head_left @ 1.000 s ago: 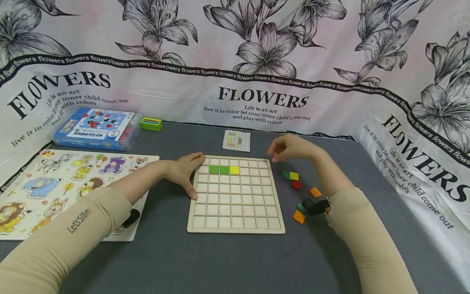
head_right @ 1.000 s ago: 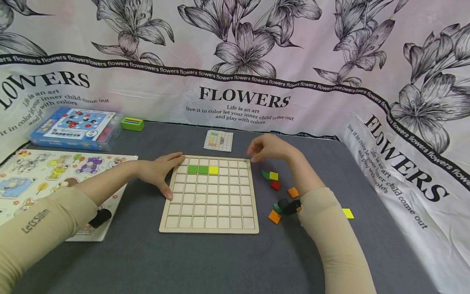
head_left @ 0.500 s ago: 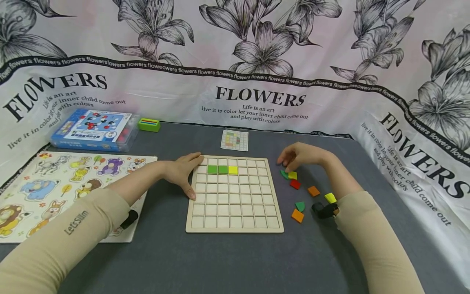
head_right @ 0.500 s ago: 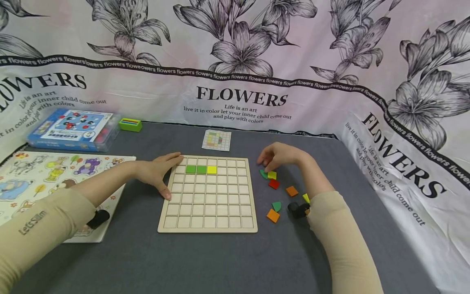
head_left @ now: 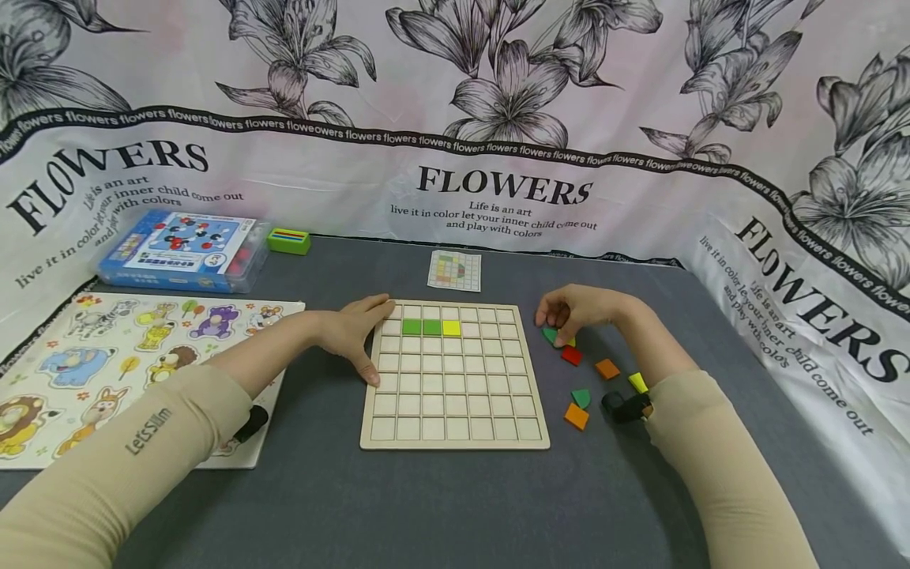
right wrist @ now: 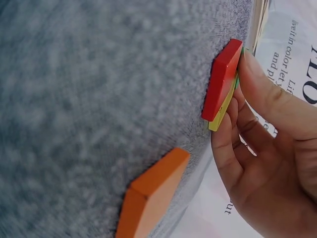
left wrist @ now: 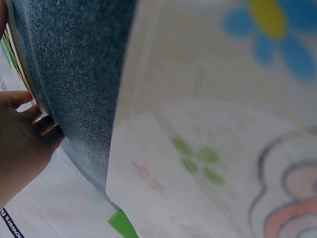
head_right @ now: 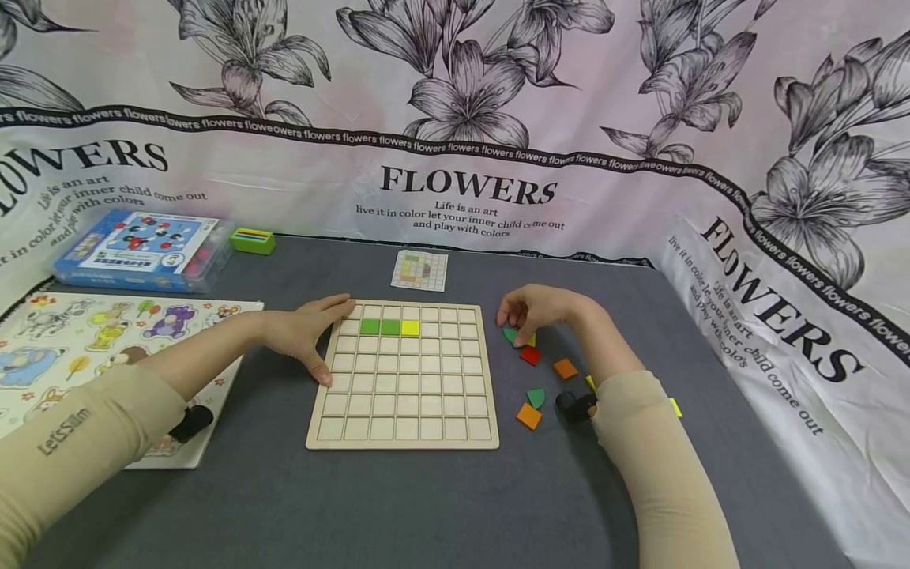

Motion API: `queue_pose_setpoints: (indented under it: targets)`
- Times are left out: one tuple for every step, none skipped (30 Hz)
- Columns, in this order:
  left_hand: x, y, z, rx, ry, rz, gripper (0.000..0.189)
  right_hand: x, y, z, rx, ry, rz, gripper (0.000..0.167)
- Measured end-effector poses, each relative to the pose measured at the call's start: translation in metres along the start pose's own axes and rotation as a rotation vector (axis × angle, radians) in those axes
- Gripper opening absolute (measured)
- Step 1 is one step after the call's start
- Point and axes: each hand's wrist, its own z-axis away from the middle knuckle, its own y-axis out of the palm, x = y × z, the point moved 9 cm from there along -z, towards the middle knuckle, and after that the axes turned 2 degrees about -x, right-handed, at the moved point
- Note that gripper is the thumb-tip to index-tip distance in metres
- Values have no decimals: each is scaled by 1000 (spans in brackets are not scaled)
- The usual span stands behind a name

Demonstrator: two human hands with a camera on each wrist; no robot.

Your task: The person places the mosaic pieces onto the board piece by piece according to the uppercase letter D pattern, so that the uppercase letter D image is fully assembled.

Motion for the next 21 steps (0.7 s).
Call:
queue_pose_setpoints:
  targets:
    - [0, 0, 0, -1, 0, 1, 131, -1, 0, -1, -3, -1, 5, 34]
    - [1, 0, 0, 0, -1, 2, 131, -1, 0, -1, -5, -2, 11, 33]
    - [1, 0, -1, 1, -2, 3, 130, -1, -1, -2, -8, -3, 17, 32]
    - [1, 1, -1, 2, -4, 4, 130, -2, -1, -2, -11, -5, 23, 32]
    - [1, 1, -1, 2, -3, 5, 130, -2, -1, -3, -15, -5, 32, 31]
    - [1, 1, -1, 2, -2, 5, 131, -2, -2, -3, -22, -7, 43, 31]
    - [2, 1, -1, 3, -3, 6, 130, -2, -2, -3, -28, -6, 52, 30]
    - [2, 1, -1, 4, -3, 6, 130, -2, -3, -3, -34, -6, 63, 30]
    - [2, 1, 0, 4, -2, 5, 130, -1, -4, -3, -42, -6, 76, 28]
    - [1, 1, 0, 5, -2, 5, 130, -1, -4, -4, -46, -7, 85, 27]
    - [1, 0, 0, 5, -2, 5, 130, 0, -5, -4, -51, -5, 96, 25]
    - [1, 0, 1, 5, -3, 5, 130, 1, -5, -4, -54, -7, 108, 24]
    - [1, 1, 0, 6, -5, 5, 130, 1, -5, -5, -55, -5, 116, 22]
    - [1, 0, 1, 5, -3, 3, 130, 2, -6, -6, -56, -7, 123, 21]
    - [0, 0, 1, 3, -3, 3, 130, 2, -6, -6, -56, -6, 129, 20]
    - [0, 0, 1, 3, -4, 3, 130, 3, -6, -6, -54, -7, 133, 19]
    - [0, 0, 1, 2, -5, 1, 130, 3, -6, -7, -56, -6, 138, 18]
    - [0, 0, 1, 2, -5, 1, 130, 5, -7, -7, -57, -7, 139, 17]
    - [1, 0, 1, 2, -6, 0, 130, 5, -7, -7, -58, -4, 136, 17]
    - [1, 0, 0, 1, -6, 0, 129, 6, -7, -7, -61, -5, 131, 17]
    - [1, 0, 0, 1, -8, 0, 129, 8, -8, -6, -70, -8, 129, 16]
